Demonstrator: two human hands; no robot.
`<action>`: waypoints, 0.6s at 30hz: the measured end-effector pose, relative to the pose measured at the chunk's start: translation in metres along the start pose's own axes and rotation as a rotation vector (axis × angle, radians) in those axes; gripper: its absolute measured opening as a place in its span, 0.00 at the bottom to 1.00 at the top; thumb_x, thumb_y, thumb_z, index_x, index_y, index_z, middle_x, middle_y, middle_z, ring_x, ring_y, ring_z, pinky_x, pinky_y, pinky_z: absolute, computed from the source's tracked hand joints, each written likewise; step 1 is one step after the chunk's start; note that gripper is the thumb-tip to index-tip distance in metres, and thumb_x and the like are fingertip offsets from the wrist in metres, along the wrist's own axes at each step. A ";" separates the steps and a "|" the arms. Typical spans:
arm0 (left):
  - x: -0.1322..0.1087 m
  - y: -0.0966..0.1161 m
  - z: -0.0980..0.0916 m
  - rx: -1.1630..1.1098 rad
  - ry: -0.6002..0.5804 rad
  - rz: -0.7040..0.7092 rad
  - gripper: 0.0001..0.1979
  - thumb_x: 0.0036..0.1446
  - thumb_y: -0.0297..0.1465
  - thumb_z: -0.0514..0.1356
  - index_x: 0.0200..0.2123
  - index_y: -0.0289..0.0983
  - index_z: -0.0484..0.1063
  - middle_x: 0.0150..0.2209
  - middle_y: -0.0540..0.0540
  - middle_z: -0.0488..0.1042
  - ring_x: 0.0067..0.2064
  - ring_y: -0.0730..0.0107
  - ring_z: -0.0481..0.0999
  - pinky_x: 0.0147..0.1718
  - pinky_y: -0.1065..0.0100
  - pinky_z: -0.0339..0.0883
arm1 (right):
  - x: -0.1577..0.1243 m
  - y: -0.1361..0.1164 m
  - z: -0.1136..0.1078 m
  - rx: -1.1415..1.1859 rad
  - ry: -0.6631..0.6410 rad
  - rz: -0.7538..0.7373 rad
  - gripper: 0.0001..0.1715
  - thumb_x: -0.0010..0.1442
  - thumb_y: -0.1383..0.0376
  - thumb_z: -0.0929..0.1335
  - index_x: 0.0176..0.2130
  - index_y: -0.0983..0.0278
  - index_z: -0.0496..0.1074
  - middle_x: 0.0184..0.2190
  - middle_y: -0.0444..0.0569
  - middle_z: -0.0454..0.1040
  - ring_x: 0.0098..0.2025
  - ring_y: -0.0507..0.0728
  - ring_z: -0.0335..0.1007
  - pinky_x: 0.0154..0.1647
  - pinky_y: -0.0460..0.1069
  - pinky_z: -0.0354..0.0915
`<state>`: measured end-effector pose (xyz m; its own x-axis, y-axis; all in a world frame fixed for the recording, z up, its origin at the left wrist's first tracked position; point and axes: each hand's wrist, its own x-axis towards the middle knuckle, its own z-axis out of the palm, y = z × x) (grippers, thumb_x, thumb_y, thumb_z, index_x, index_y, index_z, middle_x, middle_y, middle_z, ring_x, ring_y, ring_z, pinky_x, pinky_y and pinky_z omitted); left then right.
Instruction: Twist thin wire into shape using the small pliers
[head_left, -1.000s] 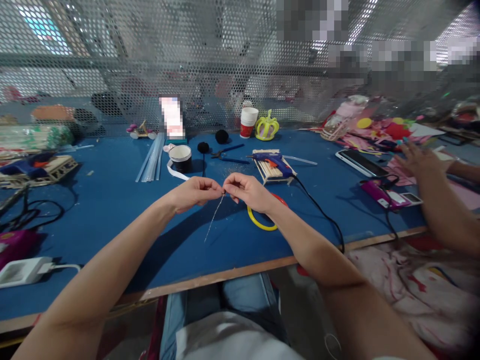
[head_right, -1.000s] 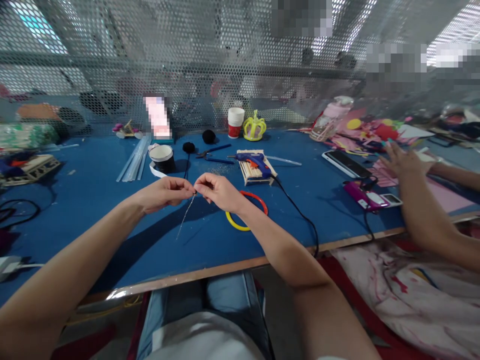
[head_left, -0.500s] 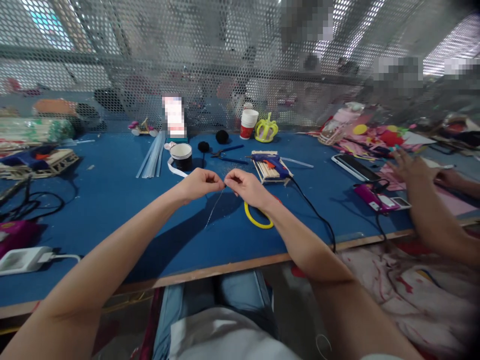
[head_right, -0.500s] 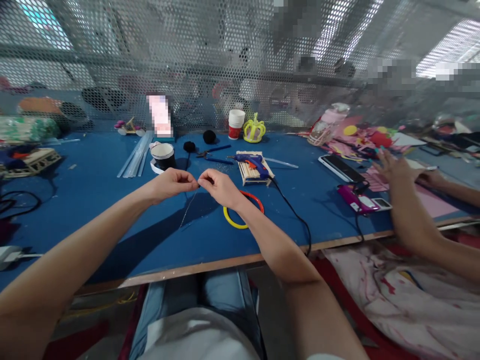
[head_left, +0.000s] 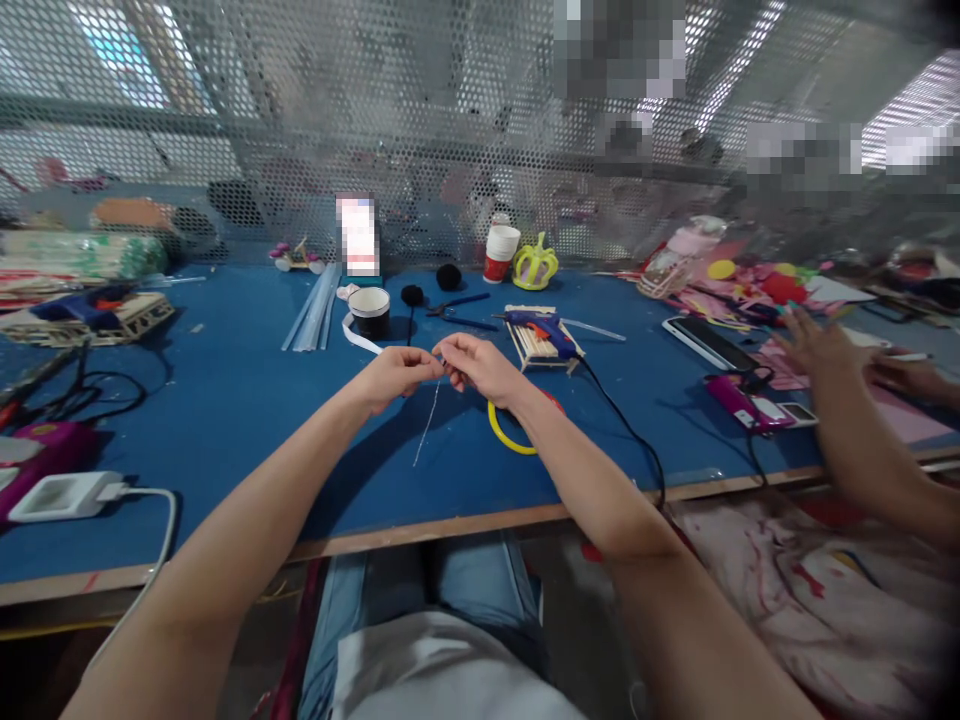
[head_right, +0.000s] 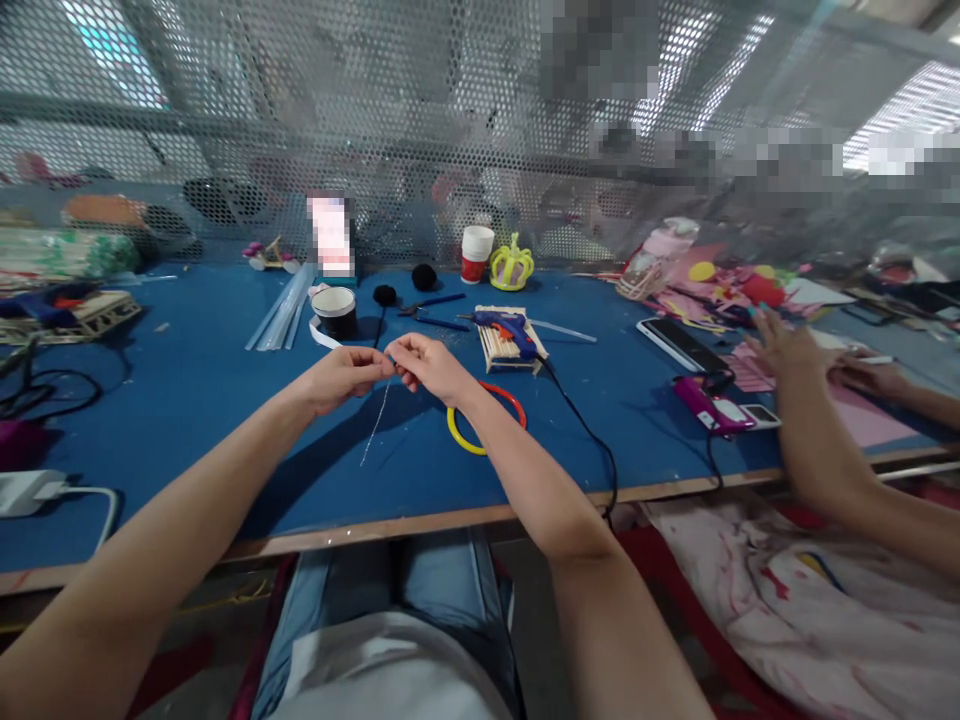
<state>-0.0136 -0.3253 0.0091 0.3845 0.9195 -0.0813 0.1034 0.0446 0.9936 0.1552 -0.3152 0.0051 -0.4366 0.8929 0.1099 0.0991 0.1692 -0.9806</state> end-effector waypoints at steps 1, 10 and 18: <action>-0.001 -0.001 0.000 -0.027 -0.015 -0.012 0.13 0.43 0.37 0.64 0.23 0.32 0.67 0.17 0.55 0.58 0.17 0.85 0.50 0.16 0.75 0.40 | -0.001 0.002 0.000 0.060 -0.018 0.005 0.18 0.53 0.53 0.66 0.35 0.65 0.66 0.21 0.41 0.65 0.21 0.47 0.61 0.20 0.43 0.59; -0.005 -0.003 -0.003 -0.068 -0.117 -0.048 0.14 0.42 0.37 0.65 0.25 0.32 0.69 0.17 0.55 0.57 0.17 0.86 0.48 0.17 0.75 0.38 | -0.009 0.003 0.001 0.120 -0.005 0.026 0.16 0.49 0.56 0.70 0.29 0.66 0.65 0.21 0.40 0.65 0.22 0.46 0.61 0.21 0.42 0.59; -0.007 0.002 -0.006 0.073 -0.087 -0.052 0.14 0.42 0.38 0.64 0.23 0.32 0.68 0.20 0.54 0.59 0.19 0.85 0.50 0.17 0.75 0.40 | -0.011 0.003 0.003 -0.110 -0.023 -0.047 0.17 0.54 0.54 0.66 0.29 0.66 0.64 0.19 0.39 0.62 0.21 0.46 0.58 0.23 0.44 0.59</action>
<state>-0.0216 -0.3298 0.0122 0.4545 0.8793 -0.1422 0.1910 0.0597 0.9798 0.1576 -0.3257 0.0005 -0.4637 0.8732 0.1502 0.1754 0.2566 -0.9505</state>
